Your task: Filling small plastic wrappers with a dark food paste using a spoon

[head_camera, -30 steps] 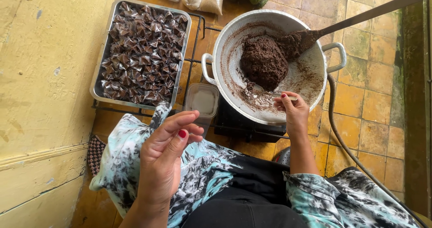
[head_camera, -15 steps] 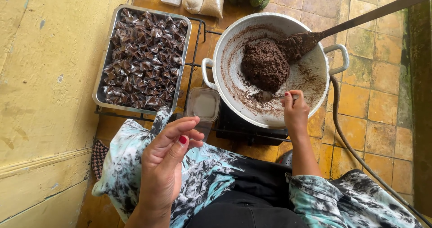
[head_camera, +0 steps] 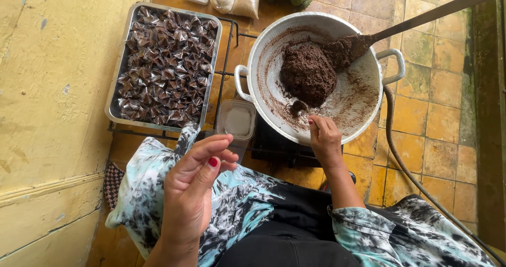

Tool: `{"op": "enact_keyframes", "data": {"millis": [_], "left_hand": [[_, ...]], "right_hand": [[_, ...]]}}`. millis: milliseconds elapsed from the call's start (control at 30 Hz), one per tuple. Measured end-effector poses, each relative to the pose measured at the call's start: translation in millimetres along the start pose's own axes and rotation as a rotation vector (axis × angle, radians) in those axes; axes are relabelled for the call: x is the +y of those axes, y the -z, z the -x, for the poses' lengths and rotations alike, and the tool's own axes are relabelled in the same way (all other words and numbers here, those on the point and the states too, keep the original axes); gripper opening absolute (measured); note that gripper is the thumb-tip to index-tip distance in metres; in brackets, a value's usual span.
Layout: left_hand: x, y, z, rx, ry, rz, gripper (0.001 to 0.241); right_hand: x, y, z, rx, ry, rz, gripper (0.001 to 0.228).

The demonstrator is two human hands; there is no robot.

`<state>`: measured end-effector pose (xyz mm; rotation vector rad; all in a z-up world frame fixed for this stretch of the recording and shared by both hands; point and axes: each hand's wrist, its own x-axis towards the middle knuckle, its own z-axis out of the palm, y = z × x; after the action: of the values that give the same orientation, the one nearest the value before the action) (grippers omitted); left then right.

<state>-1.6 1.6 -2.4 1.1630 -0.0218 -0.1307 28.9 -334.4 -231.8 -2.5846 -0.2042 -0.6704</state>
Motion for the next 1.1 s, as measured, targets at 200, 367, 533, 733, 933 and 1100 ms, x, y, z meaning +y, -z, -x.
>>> {"op": "enact_keyframes", "data": {"millis": [200,367,533,733,933,1100], "left_hand": [[1,2,3,0.004,-0.007,0.019,0.026],[2,2,6,0.003,-0.015,0.028,0.025],[4,1,5,-0.012,-0.026,0.025,0.024],[2,4,6,-0.027,-0.031,-0.003,0.025],[1,2,4,-0.007,-0.017,0.016,0.024],[-1,1,2,-0.045,-0.033,-0.001,0.025]], "right_hand": [[15,5,14,-0.054,-0.243,-0.169,0.016],[9,9,12,-0.207,-0.021,0.007,0.016],[-10,1,6,-0.116,0.136,0.007,0.016],[14,-9,15,-0.086,-0.293,-0.219,0.019],[26,-4,21,0.019,-0.197,0.031,0.016],[17,-2,25,0.050,-0.169,0.045,0.013]]}}
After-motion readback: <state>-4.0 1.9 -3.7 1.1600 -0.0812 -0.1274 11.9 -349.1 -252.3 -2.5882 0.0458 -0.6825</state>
